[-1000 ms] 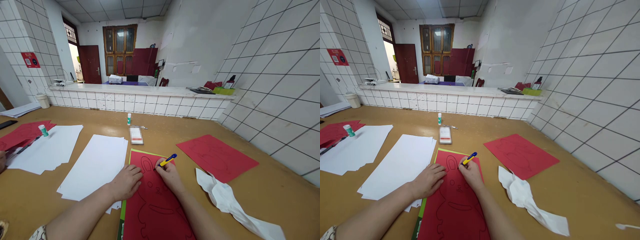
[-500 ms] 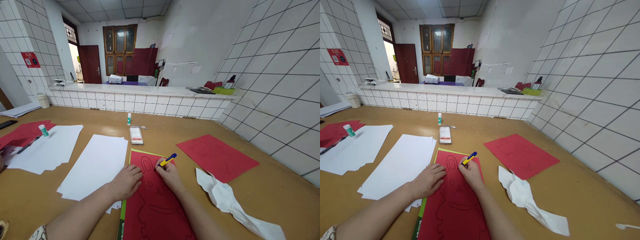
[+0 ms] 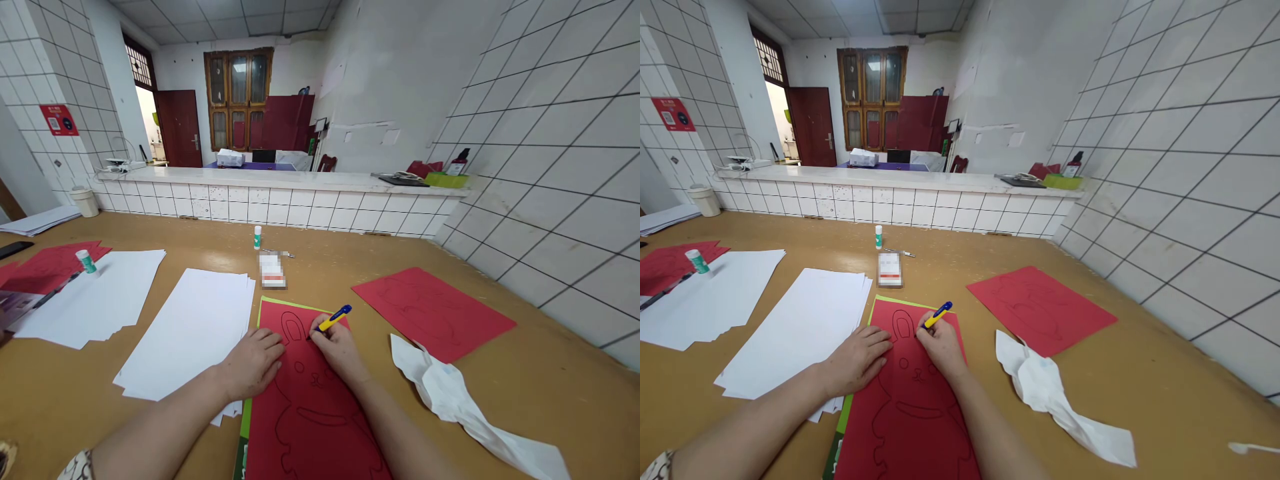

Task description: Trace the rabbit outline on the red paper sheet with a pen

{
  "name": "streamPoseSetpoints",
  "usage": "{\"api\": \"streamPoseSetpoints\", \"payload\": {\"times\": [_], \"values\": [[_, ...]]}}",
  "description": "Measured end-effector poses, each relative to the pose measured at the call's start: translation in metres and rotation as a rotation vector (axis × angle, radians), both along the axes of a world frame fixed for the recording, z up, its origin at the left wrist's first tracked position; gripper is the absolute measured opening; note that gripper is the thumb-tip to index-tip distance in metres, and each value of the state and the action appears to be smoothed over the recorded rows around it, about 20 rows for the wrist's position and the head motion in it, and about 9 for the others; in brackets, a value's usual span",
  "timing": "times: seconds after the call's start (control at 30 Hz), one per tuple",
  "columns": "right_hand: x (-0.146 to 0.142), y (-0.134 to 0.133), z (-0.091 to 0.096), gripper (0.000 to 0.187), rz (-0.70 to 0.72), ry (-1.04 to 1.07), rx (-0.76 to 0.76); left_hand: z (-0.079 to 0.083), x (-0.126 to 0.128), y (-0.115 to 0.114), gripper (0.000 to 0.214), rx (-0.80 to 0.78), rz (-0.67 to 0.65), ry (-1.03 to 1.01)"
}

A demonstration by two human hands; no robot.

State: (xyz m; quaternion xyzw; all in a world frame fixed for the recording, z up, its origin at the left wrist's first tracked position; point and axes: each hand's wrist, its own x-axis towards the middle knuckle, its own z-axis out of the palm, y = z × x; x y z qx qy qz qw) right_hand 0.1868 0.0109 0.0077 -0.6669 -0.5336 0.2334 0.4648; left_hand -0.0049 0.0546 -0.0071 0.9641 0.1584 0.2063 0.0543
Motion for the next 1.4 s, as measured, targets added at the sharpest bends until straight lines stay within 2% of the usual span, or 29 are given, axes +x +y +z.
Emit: {"api": "streamPoseSetpoints", "payload": {"times": [1.4], "values": [[-0.0011, -0.0002, 0.0011, 0.003, 0.002, 0.02, -0.006, -0.0009, 0.0007, 0.0006, 0.013, 0.023, -0.001, -0.004]]}}
